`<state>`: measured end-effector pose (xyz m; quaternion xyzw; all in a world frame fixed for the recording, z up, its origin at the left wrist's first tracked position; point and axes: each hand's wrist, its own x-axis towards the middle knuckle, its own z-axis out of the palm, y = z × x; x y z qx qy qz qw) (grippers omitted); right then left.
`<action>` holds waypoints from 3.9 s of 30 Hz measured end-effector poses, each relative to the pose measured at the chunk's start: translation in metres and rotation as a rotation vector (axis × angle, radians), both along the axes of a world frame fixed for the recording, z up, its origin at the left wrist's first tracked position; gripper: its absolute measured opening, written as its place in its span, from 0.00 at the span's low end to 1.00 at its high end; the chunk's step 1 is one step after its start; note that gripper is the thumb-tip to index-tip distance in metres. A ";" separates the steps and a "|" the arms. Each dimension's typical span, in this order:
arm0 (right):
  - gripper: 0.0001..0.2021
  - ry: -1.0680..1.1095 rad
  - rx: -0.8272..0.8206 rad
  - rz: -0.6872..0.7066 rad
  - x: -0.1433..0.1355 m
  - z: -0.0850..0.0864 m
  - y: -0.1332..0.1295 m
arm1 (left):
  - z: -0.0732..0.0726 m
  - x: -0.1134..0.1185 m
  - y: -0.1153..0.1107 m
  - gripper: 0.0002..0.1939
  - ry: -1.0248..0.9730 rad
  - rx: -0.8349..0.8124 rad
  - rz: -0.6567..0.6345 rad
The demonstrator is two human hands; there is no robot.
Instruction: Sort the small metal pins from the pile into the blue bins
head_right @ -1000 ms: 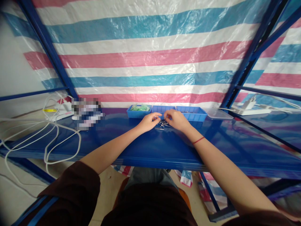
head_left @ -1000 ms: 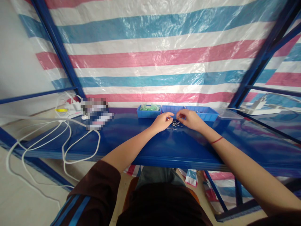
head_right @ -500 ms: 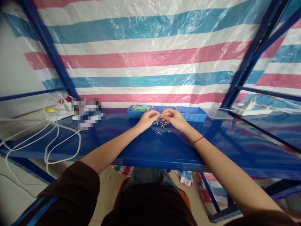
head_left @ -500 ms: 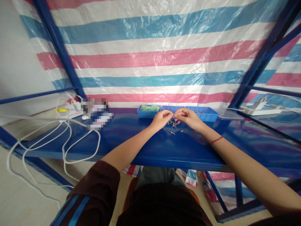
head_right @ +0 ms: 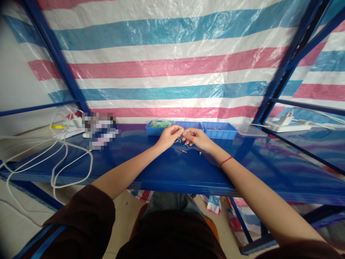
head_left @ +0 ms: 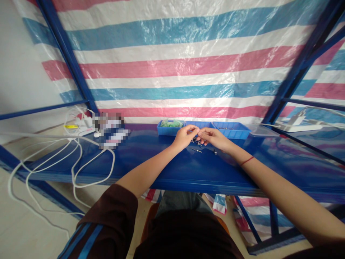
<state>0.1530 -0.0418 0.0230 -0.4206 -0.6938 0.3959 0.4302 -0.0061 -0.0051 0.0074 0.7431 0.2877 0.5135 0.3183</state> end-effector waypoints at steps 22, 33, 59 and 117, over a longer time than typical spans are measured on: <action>0.18 0.017 -0.035 0.024 -0.003 0.005 -0.006 | 0.007 0.000 -0.010 0.09 0.004 0.026 -0.009; 0.16 -0.099 0.383 -0.230 0.008 0.002 0.006 | 0.005 0.000 -0.003 0.08 0.061 0.012 0.102; 0.14 -0.646 0.435 -0.270 0.032 0.013 0.003 | 0.002 -0.009 -0.008 0.12 0.867 0.366 0.048; 0.17 -0.195 0.386 -0.524 0.038 0.012 0.014 | 0.001 -0.004 -0.006 0.12 0.398 0.166 0.049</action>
